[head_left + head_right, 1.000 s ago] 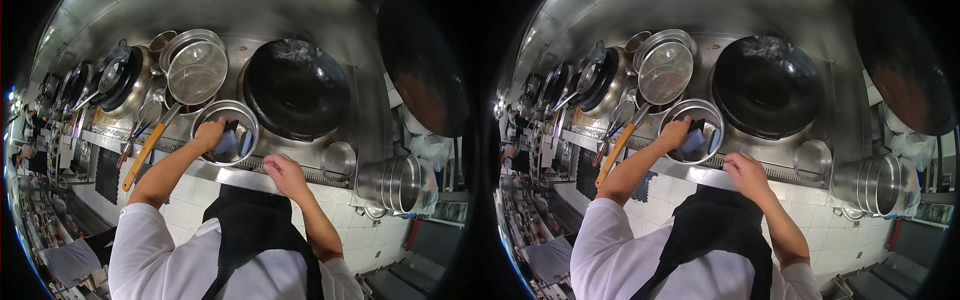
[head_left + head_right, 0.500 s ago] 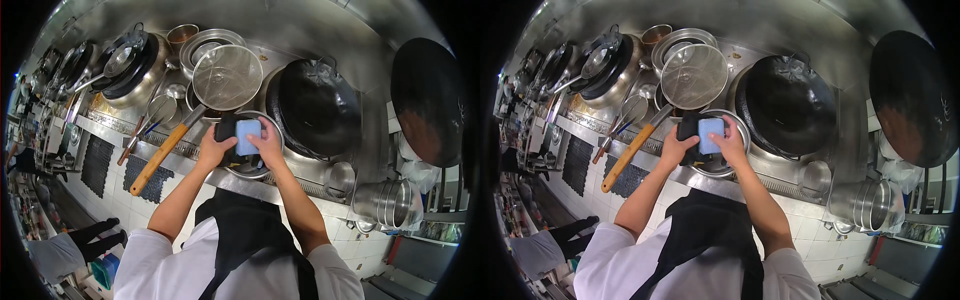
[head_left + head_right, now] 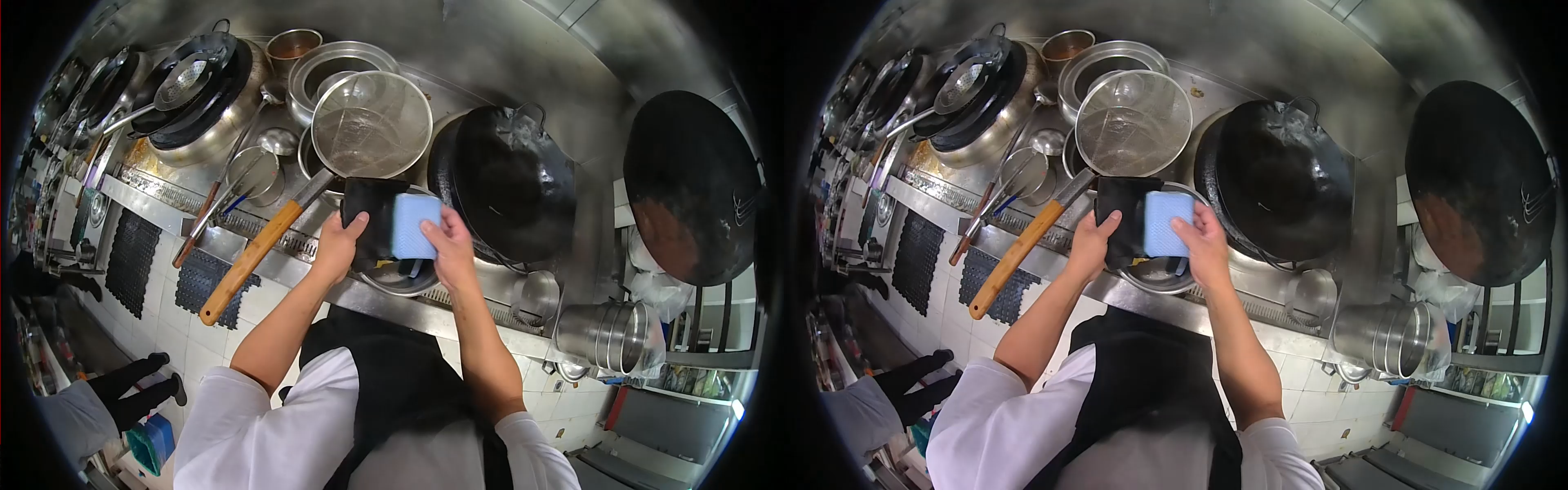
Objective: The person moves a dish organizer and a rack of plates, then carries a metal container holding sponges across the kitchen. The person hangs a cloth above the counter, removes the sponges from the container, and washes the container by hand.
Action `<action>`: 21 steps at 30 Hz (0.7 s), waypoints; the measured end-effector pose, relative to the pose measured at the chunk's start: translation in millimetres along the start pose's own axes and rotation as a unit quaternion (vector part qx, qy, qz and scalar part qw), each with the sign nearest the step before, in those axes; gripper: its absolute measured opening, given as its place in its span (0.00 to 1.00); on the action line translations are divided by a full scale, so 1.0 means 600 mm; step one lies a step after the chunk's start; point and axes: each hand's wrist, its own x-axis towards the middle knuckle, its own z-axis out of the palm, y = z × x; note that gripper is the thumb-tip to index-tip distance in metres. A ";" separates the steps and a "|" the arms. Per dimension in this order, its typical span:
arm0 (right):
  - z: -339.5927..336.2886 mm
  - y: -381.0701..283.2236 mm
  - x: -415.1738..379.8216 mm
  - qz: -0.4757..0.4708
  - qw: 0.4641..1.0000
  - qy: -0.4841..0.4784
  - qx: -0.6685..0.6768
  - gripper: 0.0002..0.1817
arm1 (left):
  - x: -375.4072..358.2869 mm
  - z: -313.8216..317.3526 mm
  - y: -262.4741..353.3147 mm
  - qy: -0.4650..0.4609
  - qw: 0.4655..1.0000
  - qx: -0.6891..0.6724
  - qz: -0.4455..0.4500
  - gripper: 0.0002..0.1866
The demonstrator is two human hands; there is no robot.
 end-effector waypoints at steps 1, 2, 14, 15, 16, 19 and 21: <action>0.007 0.009 0.003 0.003 1.000 -0.007 -0.013 0.22 | -0.003 0.004 -0.001 -0.009 0.999 -0.030 -0.021 0.14; 0.024 0.015 0.004 0.011 0.999 0.004 -0.046 0.23 | -0.007 0.007 -0.002 -0.017 1.000 -0.021 -0.006 0.15; -0.024 0.045 0.087 0.081 0.542 -0.271 -0.791 0.18 | -0.038 -0.013 0.030 0.069 0.996 0.022 0.055 0.19; -0.030 0.077 0.086 0.059 0.466 -0.321 -0.822 0.19 | -0.041 -0.014 0.031 0.073 0.996 0.024 0.055 0.19; -0.039 0.112 0.086 0.036 0.385 -0.369 -0.845 0.19 | -0.045 -0.016 0.032 0.077 0.995 0.026 0.056 0.20; -0.095 0.245 0.101 0.056 0.439 -0.284 -0.851 0.17 | -0.061 -0.019 0.032 0.087 0.994 0.019 0.063 0.20; -0.076 0.242 0.112 0.070 0.362 -0.333 -0.868 0.16 | -0.070 -0.017 0.034 0.090 0.993 0.011 0.070 0.21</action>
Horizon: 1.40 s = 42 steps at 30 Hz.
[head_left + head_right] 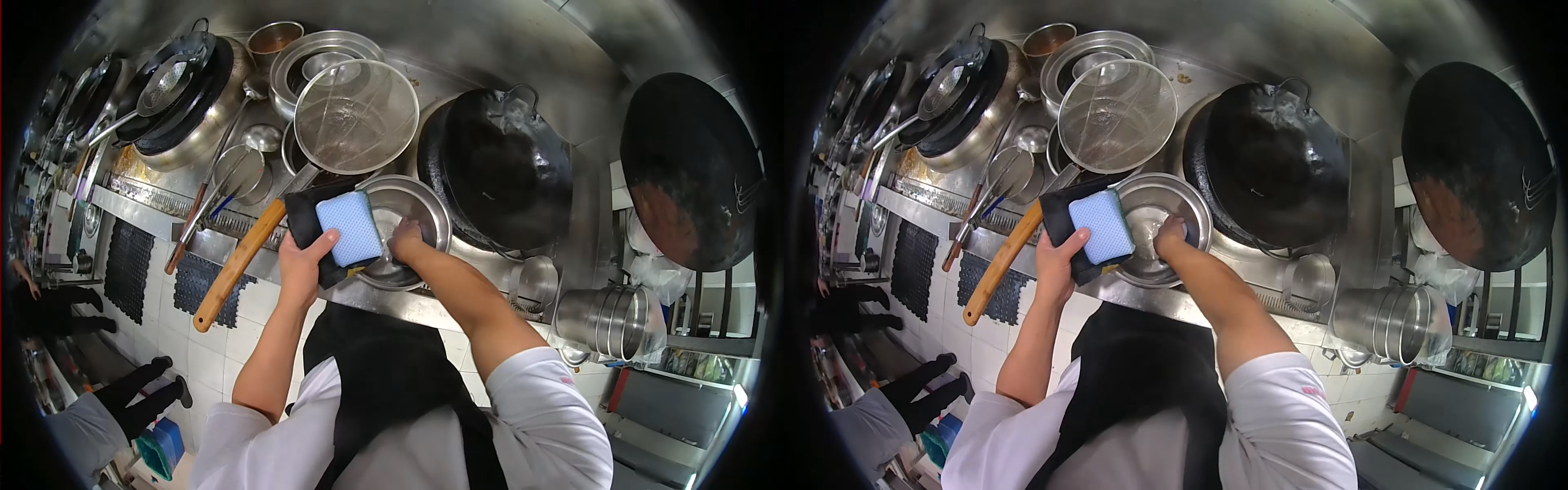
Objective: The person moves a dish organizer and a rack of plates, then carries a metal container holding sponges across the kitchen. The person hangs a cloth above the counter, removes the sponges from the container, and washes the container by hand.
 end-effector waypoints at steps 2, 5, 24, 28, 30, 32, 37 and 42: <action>-0.016 0.000 0.007 -0.041 0.999 -0.014 0.002 0.15 | -0.012 -0.004 0.003 0.005 1.000 -0.007 0.002 0.21; -0.055 0.010 -0.025 -0.100 0.988 0.055 0.102 0.12 | -0.028 -0.015 0.005 0.044 0.997 0.055 0.036 0.22; 0.248 0.214 -0.542 0.256 0.447 0.427 0.744 0.16 | -0.209 0.300 -0.172 -0.267 0.876 0.393 0.086 0.31; 0.454 0.273 -0.550 0.359 0.366 0.445 0.735 0.12 | -0.169 0.382 -0.413 -0.339 0.884 0.318 -0.050 0.28; 0.524 0.296 -0.549 0.383 0.387 0.441 0.713 0.12 | -0.166 0.418 -0.489 -0.336 0.855 0.393 -0.035 0.27; 0.579 0.321 -0.543 0.408 0.464 0.427 0.661 0.14 | -0.158 0.428 -0.562 -0.320 0.877 0.341 -0.113 0.26; 0.568 0.371 -0.542 0.392 0.469 0.303 0.731 0.19 | -0.172 0.498 -0.618 -0.306 0.892 0.281 -0.178 0.27; 0.638 0.375 -0.503 0.395 0.582 0.318 0.635 0.27 | -0.190 0.563 -0.602 -0.284 0.839 0.437 -0.156 0.31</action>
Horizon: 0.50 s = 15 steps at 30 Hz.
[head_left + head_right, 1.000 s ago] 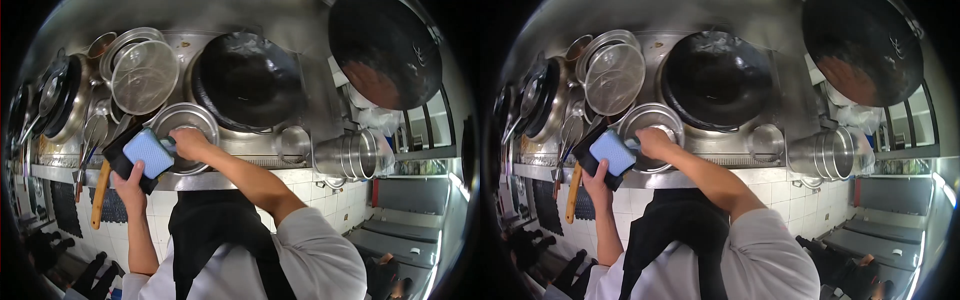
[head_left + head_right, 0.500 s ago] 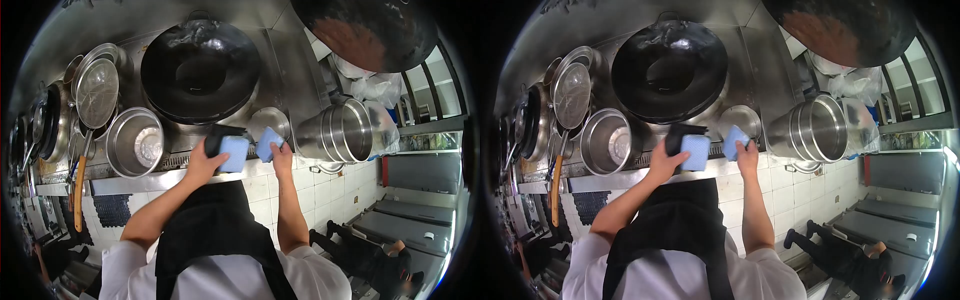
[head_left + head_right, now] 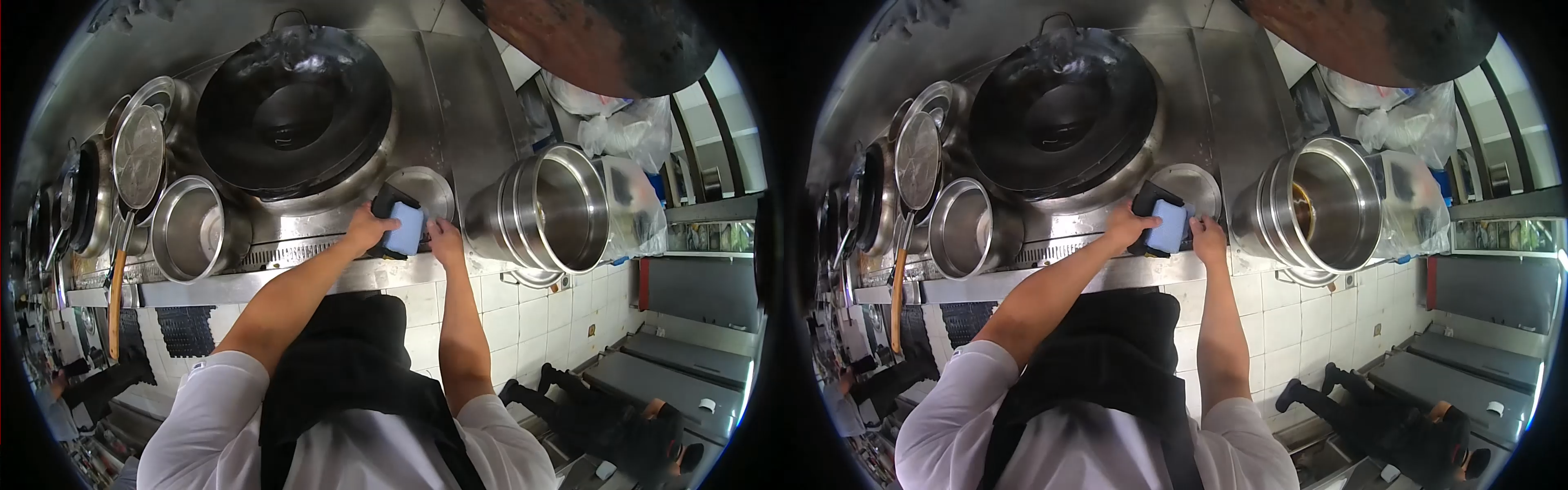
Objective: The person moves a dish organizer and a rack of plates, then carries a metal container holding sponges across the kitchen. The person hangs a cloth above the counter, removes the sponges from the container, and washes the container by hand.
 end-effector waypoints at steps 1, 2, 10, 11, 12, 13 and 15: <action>-0.008 0.001 -0.010 0.004 1.000 -0.009 0.009 0.26 | 0.010 0.009 -0.008 -0.001 1.000 -0.007 0.007 0.32; -0.011 -0.002 -0.027 -0.019 1.000 0.006 -0.003 0.25 | 0.029 0.019 -0.032 -0.002 1.000 -0.014 0.014 0.33; -0.010 -0.016 -0.116 -0.049 0.996 0.011 0.071 0.18 | 0.063 0.049 -0.083 0.019 0.979 0.192 0.067 0.47; -0.006 -0.006 -0.119 -0.054 0.996 0.014 0.073 0.18 | 0.052 0.052 -0.090 0.079 0.960 0.263 0.062 0.47; 0.001 0.001 -0.121 -0.057 0.995 0.020 0.075 0.18 | 0.000 0.020 -0.048 0.066 0.962 0.261 0.056 0.46; -0.003 -0.012 -0.131 -0.066 0.996 0.020 0.053 0.18 | -0.019 0.001 -0.064 0.070 0.961 0.258 0.071 0.43; -0.019 -0.047 -0.156 -0.077 0.996 0.015 0.030 0.17 | -0.082 -0.070 -0.079 0.032 0.983 0.166 0.069 0.38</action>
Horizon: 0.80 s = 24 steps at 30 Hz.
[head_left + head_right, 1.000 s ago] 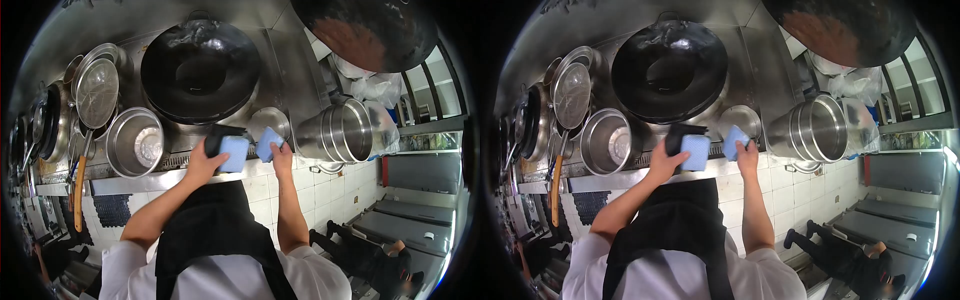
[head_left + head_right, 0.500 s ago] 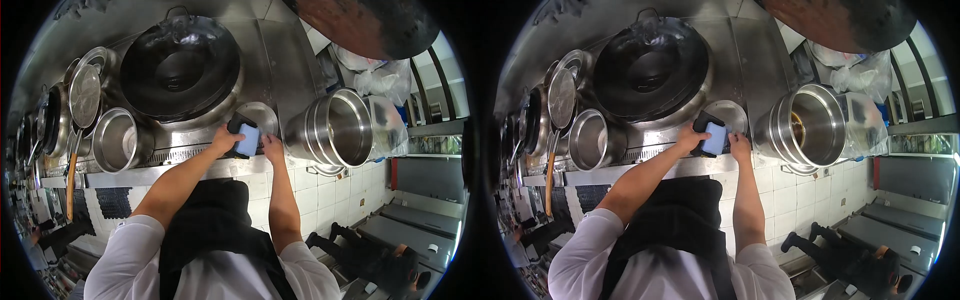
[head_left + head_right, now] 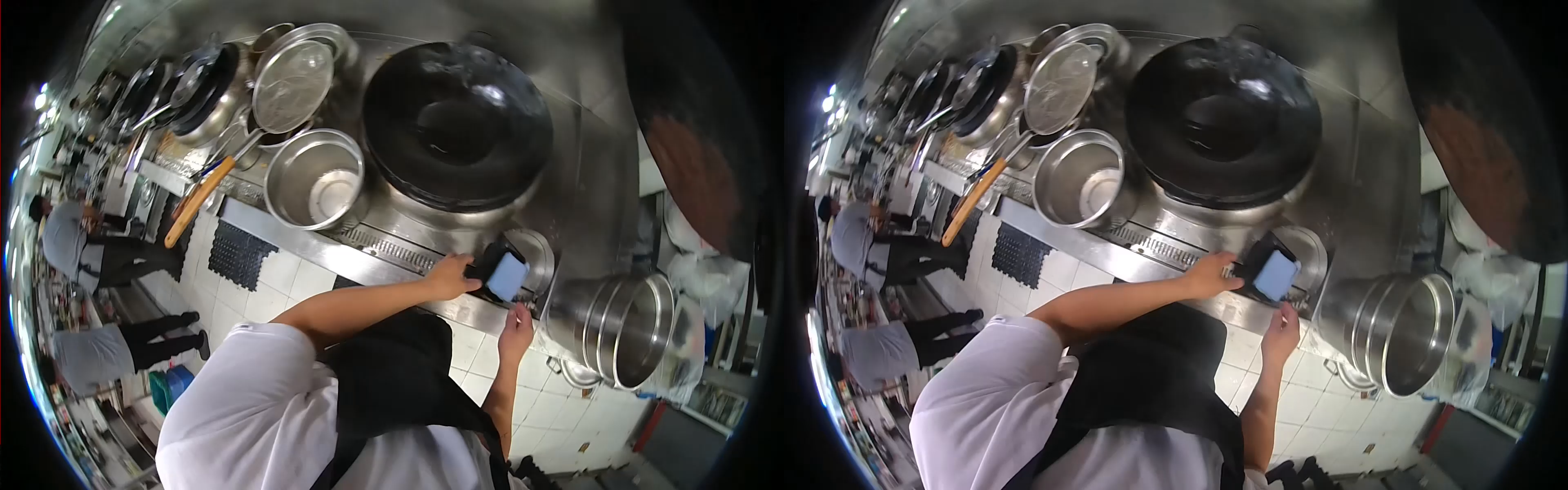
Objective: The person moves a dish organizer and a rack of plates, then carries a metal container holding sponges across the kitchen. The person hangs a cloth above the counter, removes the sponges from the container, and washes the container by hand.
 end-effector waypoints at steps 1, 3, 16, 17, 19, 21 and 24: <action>-0.003 -0.014 -0.009 -0.001 1.000 -0.009 0.001 0.17 | -0.024 -0.020 -0.037 -0.007 0.998 -0.063 0.003 0.35; 0.000 -0.039 -0.023 0.003 0.999 -0.037 0.002 0.16 | -0.078 -0.067 -0.130 0.012 0.975 -0.222 -0.018 0.27; 0.237 -0.488 -0.087 -0.474 0.834 -0.268 -0.089 0.22 | -0.179 -0.406 -0.262 0.400 0.793 -0.434 -0.153 0.30; 0.256 -0.526 -0.093 -0.521 0.808 -0.247 -0.123 0.23 | -0.186 -0.406 -0.259 0.411 0.792 -0.429 -0.142 0.30; 0.277 -0.577 -0.101 -0.581 0.759 -0.235 -0.176 0.26 | -0.223 -0.404 -0.234 0.431 0.792 -0.413 -0.125 0.30; 0.290 -0.603 -0.109 -0.604 0.723 -0.254 -0.219 0.28 | -0.267 -0.423 -0.200 0.407 0.788 -0.450 -0.102 0.30; 0.299 -0.623 -0.124 -0.623 0.693 -0.264 -0.250 0.13 | -0.326 -0.459 -0.200 0.355 0.821 -0.439 -0.088 0.31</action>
